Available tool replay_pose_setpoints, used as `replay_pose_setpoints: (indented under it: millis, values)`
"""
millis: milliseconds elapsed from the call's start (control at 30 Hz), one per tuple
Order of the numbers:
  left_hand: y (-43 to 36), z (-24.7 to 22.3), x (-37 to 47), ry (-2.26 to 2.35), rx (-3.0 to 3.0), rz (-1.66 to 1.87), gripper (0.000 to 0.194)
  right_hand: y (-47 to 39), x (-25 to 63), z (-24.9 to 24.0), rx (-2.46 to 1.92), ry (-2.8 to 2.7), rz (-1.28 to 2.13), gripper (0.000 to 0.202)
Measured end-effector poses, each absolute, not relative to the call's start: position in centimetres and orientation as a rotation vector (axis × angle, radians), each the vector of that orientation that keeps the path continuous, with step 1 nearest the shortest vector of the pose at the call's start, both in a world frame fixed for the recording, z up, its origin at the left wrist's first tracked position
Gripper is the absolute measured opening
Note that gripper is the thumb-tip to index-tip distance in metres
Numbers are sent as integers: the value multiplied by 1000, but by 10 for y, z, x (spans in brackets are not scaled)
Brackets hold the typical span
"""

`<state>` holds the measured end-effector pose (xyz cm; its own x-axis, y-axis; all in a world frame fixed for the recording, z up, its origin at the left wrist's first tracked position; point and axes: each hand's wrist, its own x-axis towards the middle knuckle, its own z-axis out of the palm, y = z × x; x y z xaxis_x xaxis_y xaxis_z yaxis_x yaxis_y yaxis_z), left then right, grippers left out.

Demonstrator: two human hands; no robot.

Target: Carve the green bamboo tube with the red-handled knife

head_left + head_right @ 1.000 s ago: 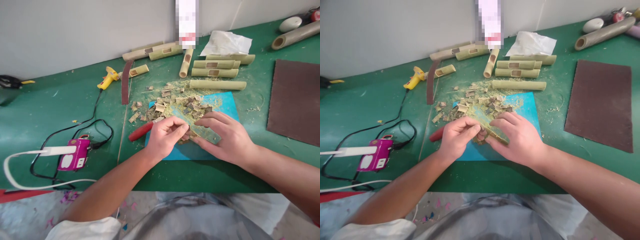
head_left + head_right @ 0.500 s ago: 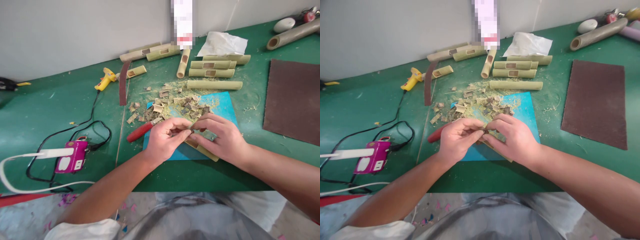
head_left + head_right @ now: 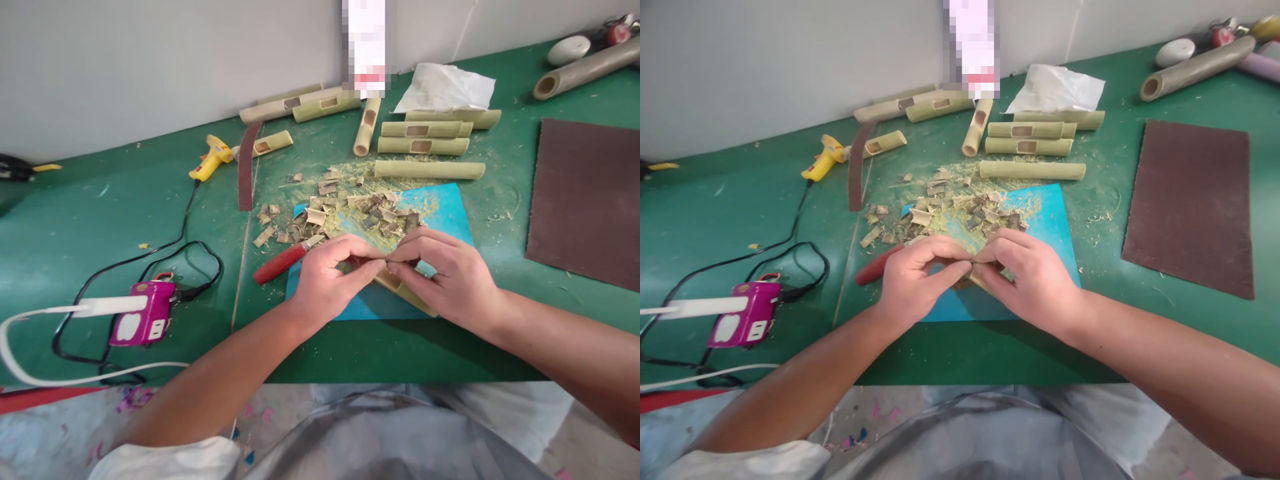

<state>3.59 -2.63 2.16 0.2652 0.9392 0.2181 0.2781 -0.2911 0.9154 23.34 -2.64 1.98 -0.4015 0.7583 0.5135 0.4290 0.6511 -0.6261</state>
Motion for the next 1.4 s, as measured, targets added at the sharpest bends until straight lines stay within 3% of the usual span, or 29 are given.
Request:
replay_pose_setpoints:
  millis: [167, 500, 933, 1133, 1400]
  values:
    - [-26, 20, 36, 1150, 1675, 1043, 11, -25, 233, 19, -961, -2034, 613, 6]
    - [-29, 15, 37, 1060, 1484, 1044, 3, -24, 235, 21, -938, -1987, 763, 6]
    - [-29, 17, 36, 1113, 1955, 1152, 4, -24, 232, 18, -897, -2037, 622, 10]
    - [-29, 15, 36, 1119, 1866, 1159, 5, -21, 233, 18, -944, -1986, 719, 2]
    - [-29, 20, 38, 1044, 1776, 1106, 7, -20, 235, 17, -887, -2054, 550, 15]
